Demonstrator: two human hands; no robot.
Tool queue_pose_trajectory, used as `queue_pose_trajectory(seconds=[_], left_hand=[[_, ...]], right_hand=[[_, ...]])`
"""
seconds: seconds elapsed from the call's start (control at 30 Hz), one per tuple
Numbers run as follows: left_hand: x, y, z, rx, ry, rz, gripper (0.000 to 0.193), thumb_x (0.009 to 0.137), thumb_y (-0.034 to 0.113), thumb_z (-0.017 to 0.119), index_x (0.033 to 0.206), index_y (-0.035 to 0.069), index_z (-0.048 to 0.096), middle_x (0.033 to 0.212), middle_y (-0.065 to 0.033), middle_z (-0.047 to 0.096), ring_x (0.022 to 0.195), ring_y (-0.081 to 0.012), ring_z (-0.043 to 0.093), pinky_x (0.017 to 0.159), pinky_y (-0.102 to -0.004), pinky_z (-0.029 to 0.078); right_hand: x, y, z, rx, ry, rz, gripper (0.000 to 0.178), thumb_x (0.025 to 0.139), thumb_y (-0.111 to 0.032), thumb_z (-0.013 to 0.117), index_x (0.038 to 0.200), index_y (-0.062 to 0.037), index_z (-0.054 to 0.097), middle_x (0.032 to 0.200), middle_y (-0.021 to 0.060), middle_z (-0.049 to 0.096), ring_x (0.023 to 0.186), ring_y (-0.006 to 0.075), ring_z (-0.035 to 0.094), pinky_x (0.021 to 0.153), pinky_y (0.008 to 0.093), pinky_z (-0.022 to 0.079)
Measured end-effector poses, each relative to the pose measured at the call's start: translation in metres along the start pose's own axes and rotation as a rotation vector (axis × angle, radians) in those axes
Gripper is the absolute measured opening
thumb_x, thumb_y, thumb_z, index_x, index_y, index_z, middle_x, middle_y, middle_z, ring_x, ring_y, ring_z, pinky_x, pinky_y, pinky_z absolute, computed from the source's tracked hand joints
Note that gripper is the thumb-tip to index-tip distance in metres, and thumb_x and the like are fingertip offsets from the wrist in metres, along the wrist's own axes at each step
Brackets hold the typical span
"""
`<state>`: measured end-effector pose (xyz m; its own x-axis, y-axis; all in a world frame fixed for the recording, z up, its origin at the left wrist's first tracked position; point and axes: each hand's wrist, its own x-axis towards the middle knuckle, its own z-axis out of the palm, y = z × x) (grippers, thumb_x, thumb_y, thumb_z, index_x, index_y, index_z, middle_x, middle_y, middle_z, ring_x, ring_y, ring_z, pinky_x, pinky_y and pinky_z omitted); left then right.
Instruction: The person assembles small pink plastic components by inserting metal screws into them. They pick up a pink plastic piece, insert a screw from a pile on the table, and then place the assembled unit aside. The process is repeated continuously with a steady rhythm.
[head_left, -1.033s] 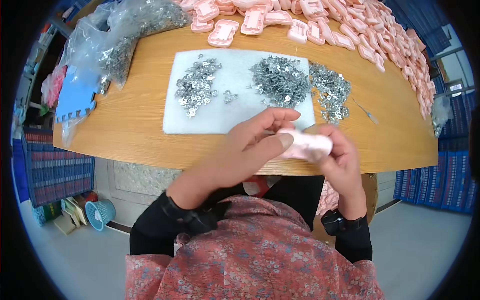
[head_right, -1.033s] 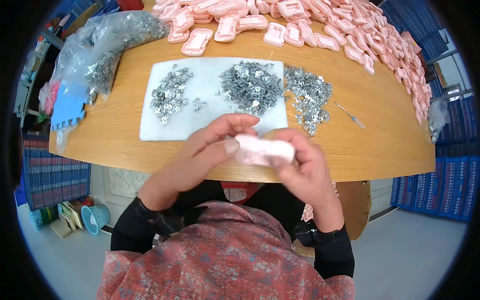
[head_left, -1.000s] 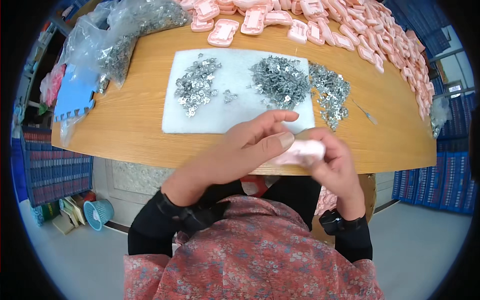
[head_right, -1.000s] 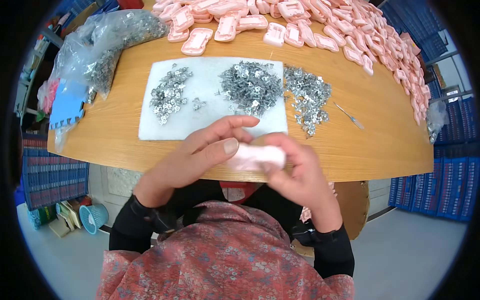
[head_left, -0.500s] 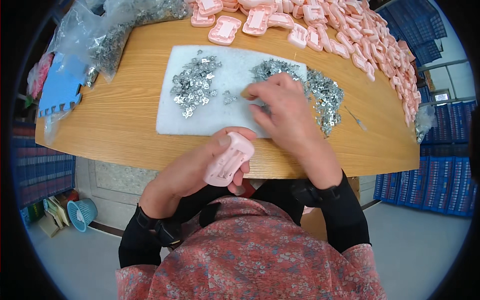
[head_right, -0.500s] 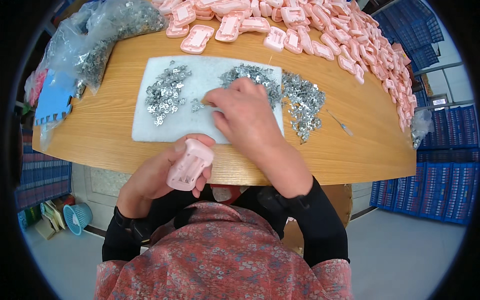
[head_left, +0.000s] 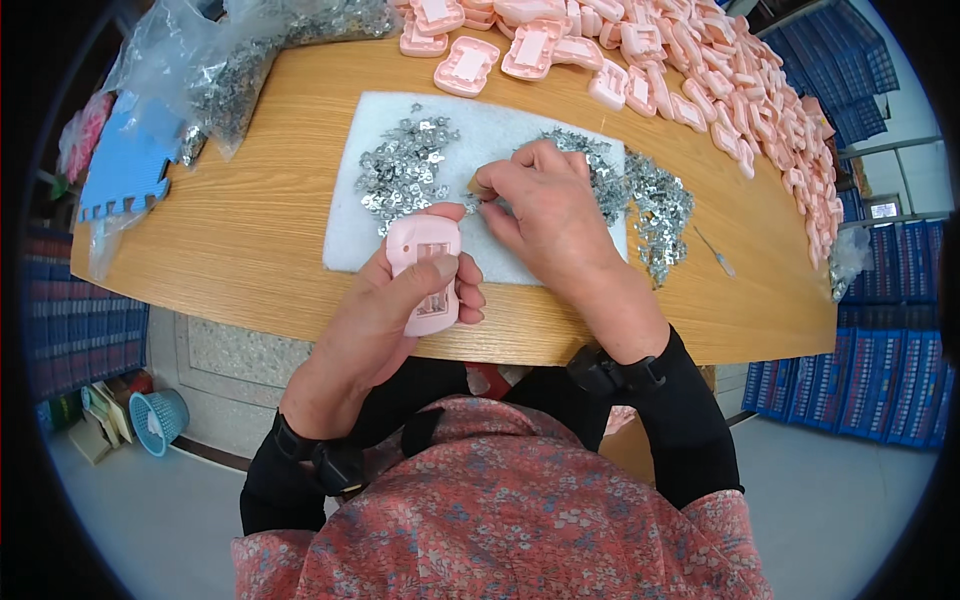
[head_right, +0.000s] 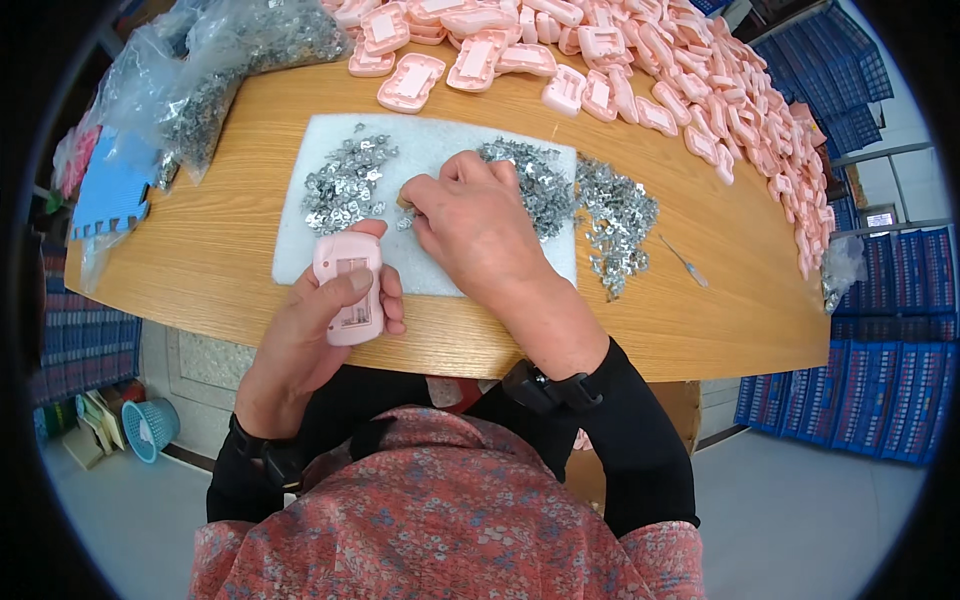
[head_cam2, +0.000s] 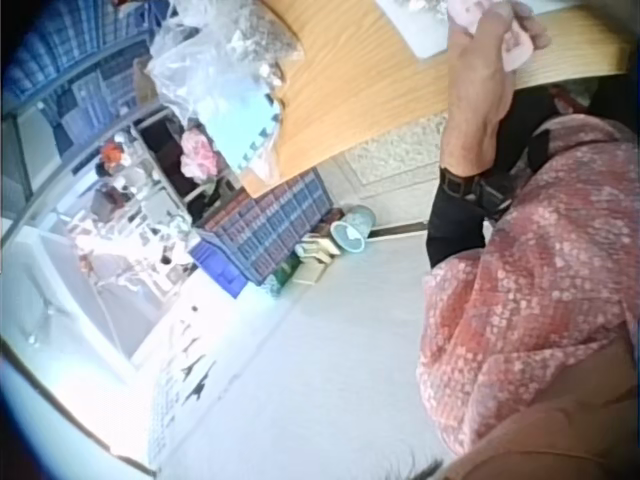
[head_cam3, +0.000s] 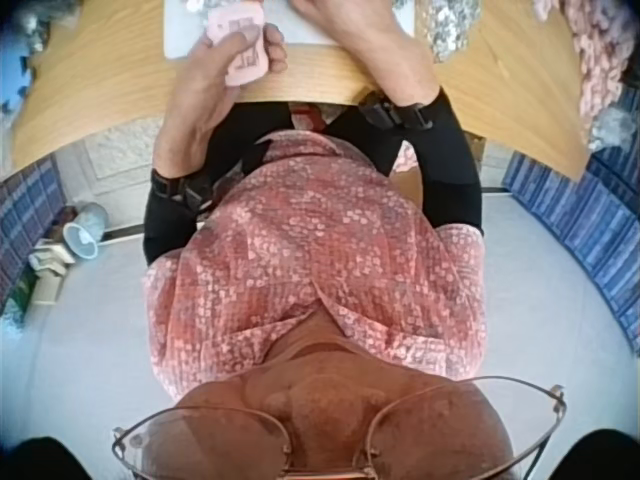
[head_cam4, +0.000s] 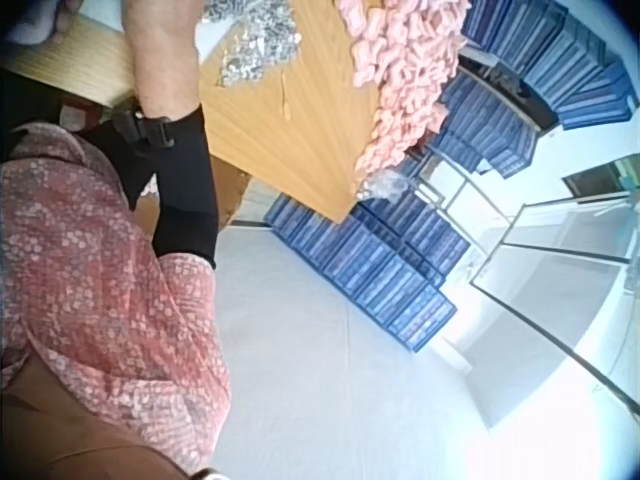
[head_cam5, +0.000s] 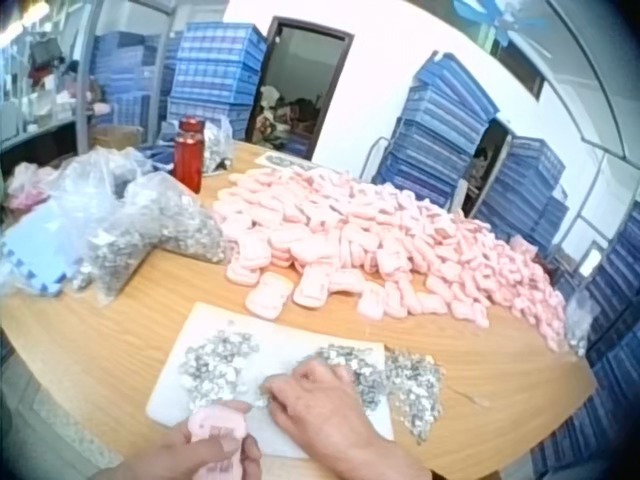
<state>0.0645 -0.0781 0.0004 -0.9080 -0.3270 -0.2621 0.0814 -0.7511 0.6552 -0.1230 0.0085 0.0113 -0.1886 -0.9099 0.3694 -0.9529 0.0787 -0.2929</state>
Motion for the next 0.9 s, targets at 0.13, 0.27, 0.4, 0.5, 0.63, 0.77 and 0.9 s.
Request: queue_pose_trajectory(seconds=[0.13, 0.27, 0.4, 0.5, 0.63, 0.77, 0.9], left_hand=[[0.002, 0.001, 0.0, -0.019, 0.028, 0.05, 0.05, 0.096, 0.012, 0.059, 0.141, 0.004, 0.04, 0.093, -0.0088, 0.063, 0.082, -0.0185, 0.065, 0.075, -0.0334, 0.056], [0.012, 0.003, 0.006, -0.017, 0.092, 0.028, 0.054, 0.093, 0.012, 0.063, 0.142, 0.005, 0.041, 0.095, -0.0094, 0.062, 0.082, -0.0184, 0.065, 0.073, -0.0339, 0.056], [0.021, 0.003, 0.013, -0.089, 0.062, -0.051, 0.054, 0.092, 0.008, 0.066, 0.14, 0.006, 0.042, 0.098, -0.0082, 0.061, 0.081, -0.0186, 0.065, 0.072, -0.0335, 0.056], [0.022, 0.001, 0.015, -0.107, 0.012, -0.053, 0.054, 0.091, 0.005, 0.065, 0.14, 0.006, 0.043, 0.1, -0.0071, 0.059, 0.081, -0.0181, 0.065, 0.072, -0.0327, 0.056], [0.024, -0.003, 0.018, 0.014, 0.017, 0.005, 0.051, 0.091, 0.004, 0.064, 0.139, 0.007, 0.045, 0.101, -0.0058, 0.059, 0.081, -0.0155, 0.064, 0.073, -0.0301, 0.055], [0.023, -0.01, 0.026, 0.254, -0.003, 0.128, 0.049, 0.091, 0.004, 0.064, 0.137, 0.006, 0.047, 0.098, -0.0048, 0.06, 0.081, -0.0133, 0.062, 0.074, -0.0279, 0.052], [0.024, -0.016, 0.027, 0.327, -0.019, 0.166, 0.049, 0.09, 0.003, 0.064, 0.136, 0.005, 0.047, 0.097, -0.004, 0.06, 0.08, -0.0124, 0.062, 0.073, -0.0271, 0.052]], right_hand=[[-0.001, 0.004, -0.002, 0.097, 0.073, 0.015, 0.016, 0.076, -0.007, 0.073, 0.09, -0.0115, 0.067, 0.078, 0.0024, 0.06, 0.089, 0.0227, 0.058, 0.081, 0.0382, 0.038], [-0.009, -0.015, -0.024, 0.102, 0.145, -0.047, 0.018, 0.073, -0.006, 0.075, 0.087, -0.011, 0.066, 0.077, 0.0006, 0.06, 0.088, 0.0229, 0.058, 0.079, 0.0389, 0.039], [-0.02, -0.031, -0.039, 0.066, 0.164, -0.166, 0.021, 0.07, -0.006, 0.077, 0.087, -0.0107, 0.065, 0.079, -0.0001, 0.062, 0.09, 0.0225, 0.058, 0.08, 0.0389, 0.041], [-0.026, -0.029, -0.042, 0.057, 0.163, -0.199, 0.024, 0.068, -0.006, 0.078, 0.089, -0.0098, 0.065, 0.082, 0.0016, 0.064, 0.091, 0.0239, 0.059, 0.079, 0.0384, 0.044], [-0.035, -0.031, -0.039, 0.332, 0.215, 0.084, 0.024, 0.073, -0.005, 0.077, 0.093, -0.0076, 0.065, 0.084, 0.0058, 0.064, 0.083, 0.0232, 0.061, 0.075, 0.0343, 0.048], [-0.045, -0.028, -0.042, 0.78, 0.023, 0.472, 0.022, 0.084, -0.005, 0.073, 0.103, -0.0043, 0.062, 0.087, 0.004, 0.066, 0.078, 0.0111, 0.06, 0.072, 0.0252, 0.048], [-0.051, -0.024, -0.042, 1.155, -0.046, 0.693, 0.023, 0.089, -0.006, 0.07, 0.109, -0.0022, 0.059, 0.09, -0.0003, 0.065, 0.079, 0.0029, 0.057, 0.072, 0.0204, 0.046]])
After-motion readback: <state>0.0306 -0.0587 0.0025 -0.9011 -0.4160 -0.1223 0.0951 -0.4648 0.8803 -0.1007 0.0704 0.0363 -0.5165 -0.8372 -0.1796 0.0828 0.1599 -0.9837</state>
